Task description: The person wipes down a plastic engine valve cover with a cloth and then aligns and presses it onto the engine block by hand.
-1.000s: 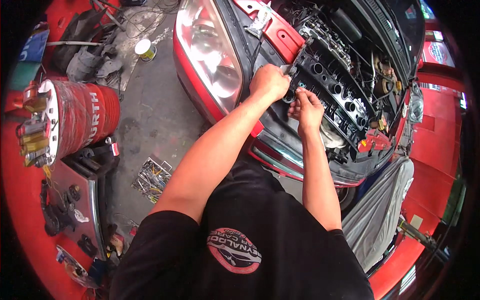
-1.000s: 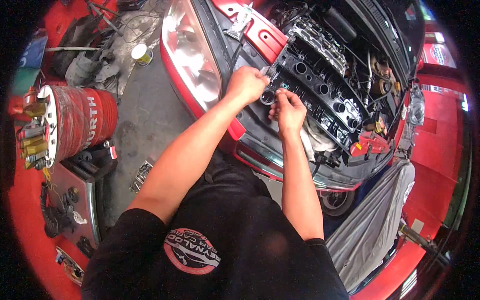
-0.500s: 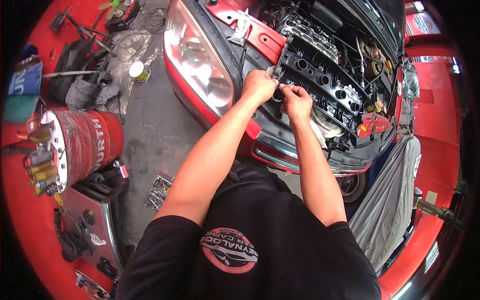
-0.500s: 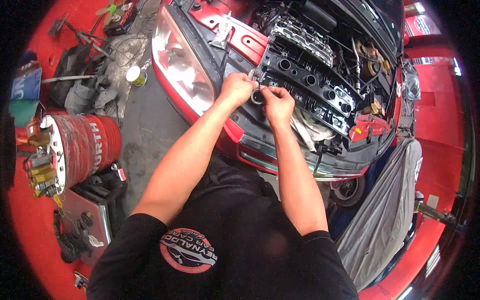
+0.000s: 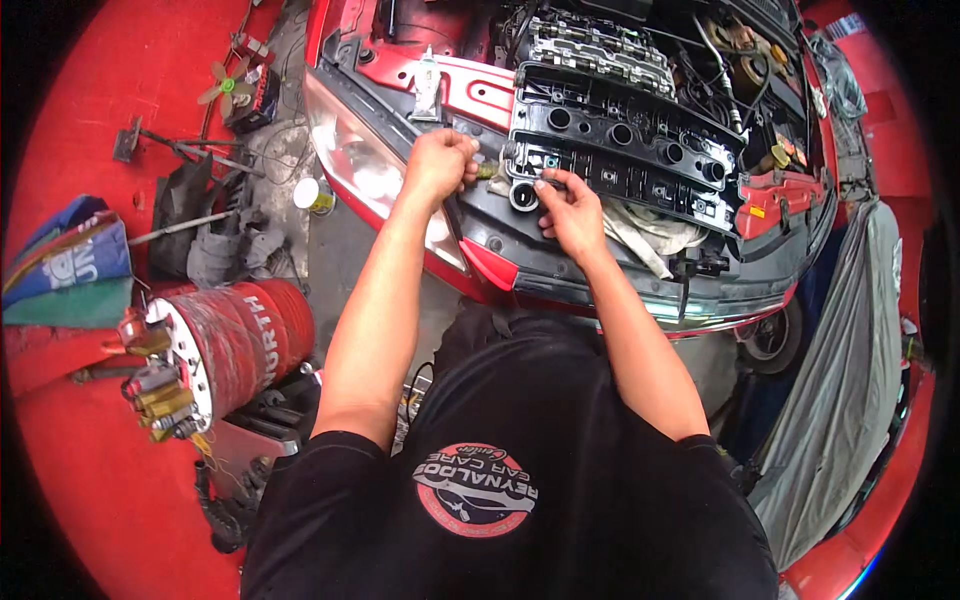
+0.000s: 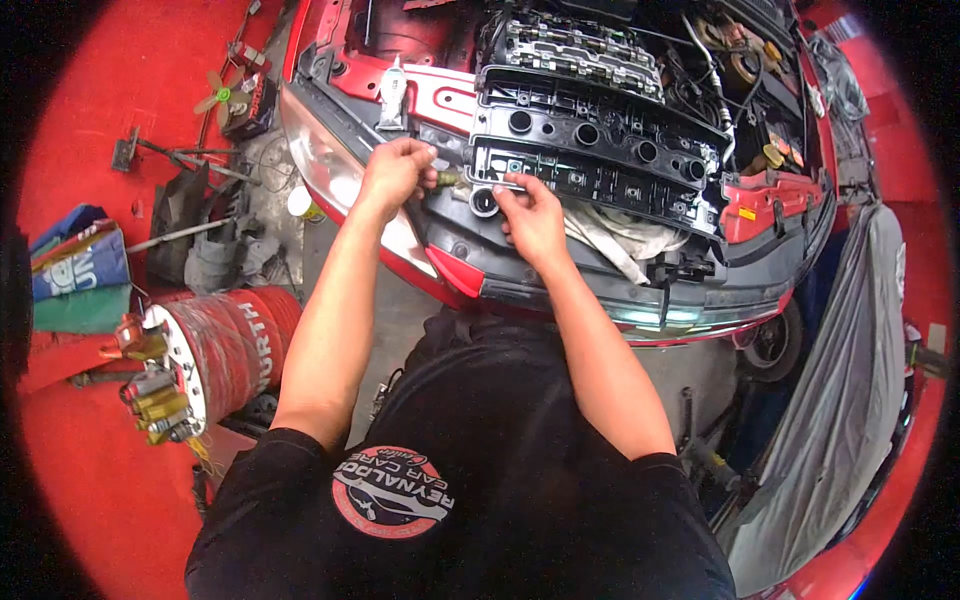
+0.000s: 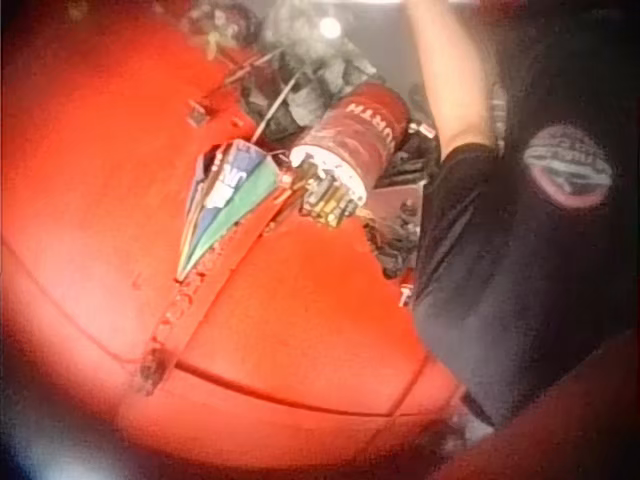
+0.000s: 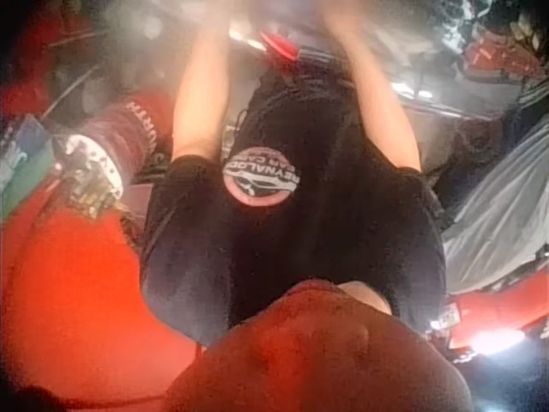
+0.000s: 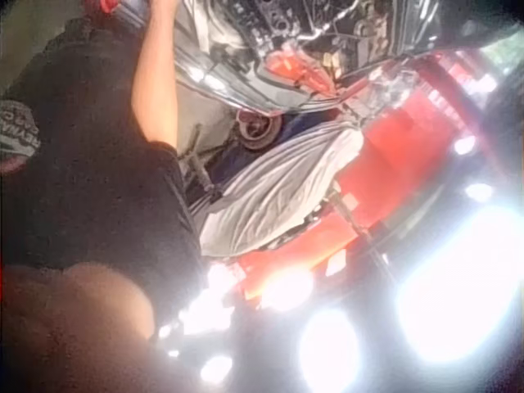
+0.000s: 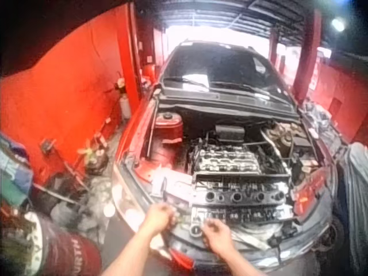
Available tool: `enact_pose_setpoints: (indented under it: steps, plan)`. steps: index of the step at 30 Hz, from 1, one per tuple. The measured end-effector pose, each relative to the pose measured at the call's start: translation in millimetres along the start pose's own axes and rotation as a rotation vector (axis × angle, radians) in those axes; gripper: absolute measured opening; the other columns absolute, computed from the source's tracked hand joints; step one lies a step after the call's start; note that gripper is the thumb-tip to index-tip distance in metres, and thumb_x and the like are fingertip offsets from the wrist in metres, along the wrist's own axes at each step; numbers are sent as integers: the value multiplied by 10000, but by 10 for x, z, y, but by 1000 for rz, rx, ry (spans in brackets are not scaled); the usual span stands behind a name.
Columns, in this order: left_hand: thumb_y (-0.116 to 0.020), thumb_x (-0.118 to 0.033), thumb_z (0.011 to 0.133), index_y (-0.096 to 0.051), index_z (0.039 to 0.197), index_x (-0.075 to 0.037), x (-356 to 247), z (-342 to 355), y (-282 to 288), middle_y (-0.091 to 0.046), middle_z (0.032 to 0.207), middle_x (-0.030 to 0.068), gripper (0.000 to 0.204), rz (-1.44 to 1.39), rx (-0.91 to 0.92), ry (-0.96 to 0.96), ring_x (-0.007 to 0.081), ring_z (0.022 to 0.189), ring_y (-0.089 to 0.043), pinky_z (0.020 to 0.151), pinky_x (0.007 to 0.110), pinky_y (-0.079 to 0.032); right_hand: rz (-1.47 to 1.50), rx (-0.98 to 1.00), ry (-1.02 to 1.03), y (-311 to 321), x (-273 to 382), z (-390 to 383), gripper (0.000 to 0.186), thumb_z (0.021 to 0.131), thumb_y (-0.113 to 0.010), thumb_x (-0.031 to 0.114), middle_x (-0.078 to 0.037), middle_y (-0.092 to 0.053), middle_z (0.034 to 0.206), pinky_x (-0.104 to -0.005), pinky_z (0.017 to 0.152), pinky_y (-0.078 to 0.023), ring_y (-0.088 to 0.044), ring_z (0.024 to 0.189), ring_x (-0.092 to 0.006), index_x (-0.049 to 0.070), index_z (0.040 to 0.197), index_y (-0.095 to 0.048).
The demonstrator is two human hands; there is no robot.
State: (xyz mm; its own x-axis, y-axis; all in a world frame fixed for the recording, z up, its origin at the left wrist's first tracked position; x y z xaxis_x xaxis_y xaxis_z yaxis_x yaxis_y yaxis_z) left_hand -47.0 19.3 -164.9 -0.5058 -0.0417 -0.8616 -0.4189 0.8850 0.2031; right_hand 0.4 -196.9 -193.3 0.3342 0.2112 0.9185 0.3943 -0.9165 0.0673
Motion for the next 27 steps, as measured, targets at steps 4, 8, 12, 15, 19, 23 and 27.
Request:
enact_pose_setpoints:
  steps: [4, 8, 12, 15, 19, 23, 27]
  plan:
    - [-691, -235, 939, -689, 965, 3, -188, 223, -127, -677, 735, 63, 239, 112, 37, -64, 132, 595, -628, 485, 276, -476, 54, 31, -79, 70, -38, -43, 326, 940, -706, 263, 3, -619, 753, -235, 458, -425, -535, 558, -65, 54, 1187, -665]
    - [-691, -255, 939, -686, 938, -15, -337, 330, -269, -676, 766, 47, 239, 266, 236, -62, 128, 652, -630, 541, 281, -479, 99, 48, -70, 68, -62, -21, 292, 954, -689, 256, 13, -621, 741, -221, 488, -426, -529, 579, -53, 53, 1164, -684]
    - [-752, -207, 882, -698, 841, -38, -337, 455, -258, -678, 695, 43, 181, 334, 308, -14, 121, 608, -623, 522, 268, -445, 133, 59, -36, 70, -121, 7, 285, 946, -700, 234, 20, -619, 742, -219, 530, -423, -515, 596, -47, 35, 1149, -692]
    - [-761, -146, 854, -719, 827, -23, -367, 543, -270, -690, 671, 68, 132, 374, 320, 18, 141, 573, -644, 506, 283, -461, 149, 73, -22, 74, -222, 39, 277, 939, -709, 211, 25, -620, 748, -215, 556, -419, -509, 622, -42, 19, 1138, -696]
    - [-767, -123, 836, -735, 817, -18, -506, 545, -337, -693, 654, 75, 112, 503, 314, 9, 149, 562, -654, 498, 296, -463, 151, 78, -20, 84, -175, 58, 258, 945, -700, 201, 29, -626, 759, -213, 567, -422, -511, 643, -39, 26, 1134, -701]
    - [-753, -155, 862, -719, 810, -16, -464, 558, -324, -694, 676, 68, 153, 488, 331, 28, 156, 592, -664, 536, 295, -487, 128, 74, -26, 119, -152, 36, 268, 943, -704, 214, 23, -634, 772, -217, 580, -431, -520, 654, -45, 37, 1144, -702]
    - [-740, -154, 883, -667, 1036, 18, -347, 314, -215, -718, 834, 76, 241, 207, 176, 14, 151, 717, -684, 608, 304, -519, 139, 91, 27, 119, -221, 70, 276, 940, -702, 227, 17, -649, 781, -239, 598, -453, -531, 652, -59, 46, 1148, -706]
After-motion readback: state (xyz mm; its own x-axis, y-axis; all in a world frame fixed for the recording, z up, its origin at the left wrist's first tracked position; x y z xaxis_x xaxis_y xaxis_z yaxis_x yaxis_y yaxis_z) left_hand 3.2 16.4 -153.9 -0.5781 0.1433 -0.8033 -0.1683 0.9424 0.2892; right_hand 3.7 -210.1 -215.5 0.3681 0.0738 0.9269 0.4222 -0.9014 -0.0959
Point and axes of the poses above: each hand's wrist, its own z-axis towards the middle knuckle, its own y-axis out of the back of the hand, x = y × z, the point moved 3 cm from there along z, towards the middle knuckle
